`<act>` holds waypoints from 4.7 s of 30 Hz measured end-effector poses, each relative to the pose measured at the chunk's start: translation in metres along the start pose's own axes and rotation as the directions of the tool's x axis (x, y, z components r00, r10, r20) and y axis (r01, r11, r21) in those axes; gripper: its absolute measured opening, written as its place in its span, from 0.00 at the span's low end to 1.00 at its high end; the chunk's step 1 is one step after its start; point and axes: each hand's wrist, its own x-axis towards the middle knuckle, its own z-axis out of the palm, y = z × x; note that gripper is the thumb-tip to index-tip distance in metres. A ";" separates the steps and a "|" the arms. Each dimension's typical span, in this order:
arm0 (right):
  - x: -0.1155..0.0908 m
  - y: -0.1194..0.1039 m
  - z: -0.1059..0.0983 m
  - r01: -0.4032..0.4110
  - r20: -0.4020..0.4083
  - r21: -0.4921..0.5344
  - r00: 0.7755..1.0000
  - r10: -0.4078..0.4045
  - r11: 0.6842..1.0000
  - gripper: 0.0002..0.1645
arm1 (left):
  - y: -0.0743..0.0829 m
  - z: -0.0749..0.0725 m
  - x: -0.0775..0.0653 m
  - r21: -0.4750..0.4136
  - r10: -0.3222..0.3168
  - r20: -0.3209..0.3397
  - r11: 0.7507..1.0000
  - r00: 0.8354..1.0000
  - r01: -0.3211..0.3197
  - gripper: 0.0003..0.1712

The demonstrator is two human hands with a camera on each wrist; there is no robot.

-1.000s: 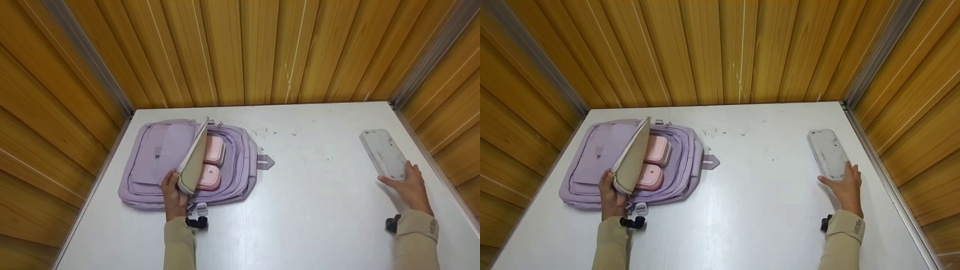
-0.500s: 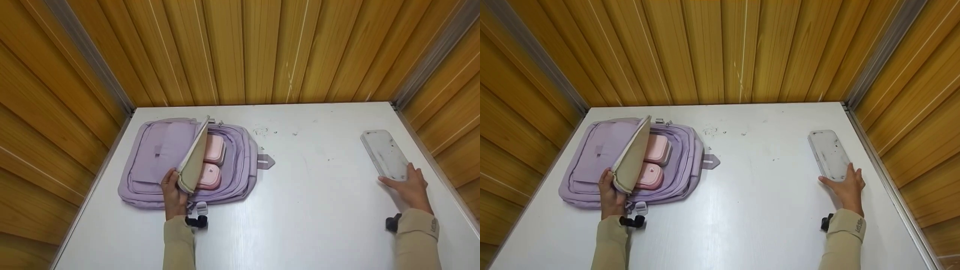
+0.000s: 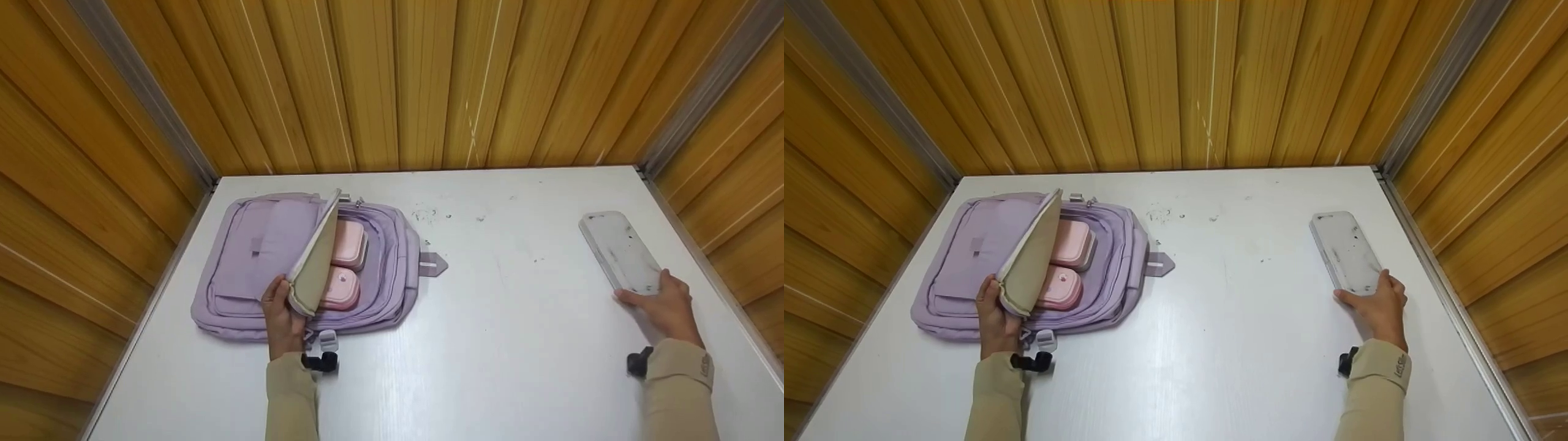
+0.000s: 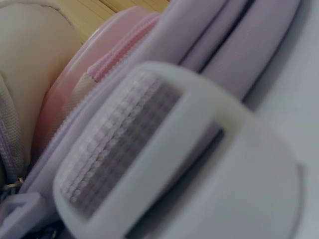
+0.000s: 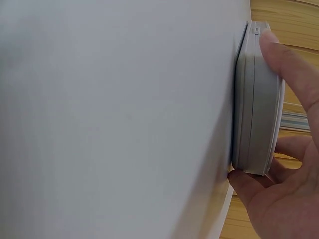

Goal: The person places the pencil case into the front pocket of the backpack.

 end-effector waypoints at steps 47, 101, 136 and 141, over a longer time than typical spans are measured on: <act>0.002 -0.027 0.017 0.153 0.218 -0.033 0.966 -0.142 0.988 0.70 | -0.002 -0.001 0.001 -0.005 0.025 -0.004 1.000 1.000 -0.025 0.06; 0.014 -0.077 0.037 0.334 0.308 -0.042 0.901 -0.306 0.942 0.67 | 0.001 0.002 -0.002 0.014 -0.021 -0.062 1.000 0.998 0.022 0.05; 0.013 -0.155 0.044 0.503 0.313 -0.001 0.821 -0.477 0.864 0.63 | 0.000 0.000 -0.002 0.003 -0.007 -0.007 1.000 1.000 0.007 0.05; 0.013 -0.165 0.049 0.520 0.329 -0.001 0.807 -0.490 0.854 0.63 | 0.000 -0.001 -0.001 -0.018 0.003 0.010 1.000 1.000 -0.003 0.05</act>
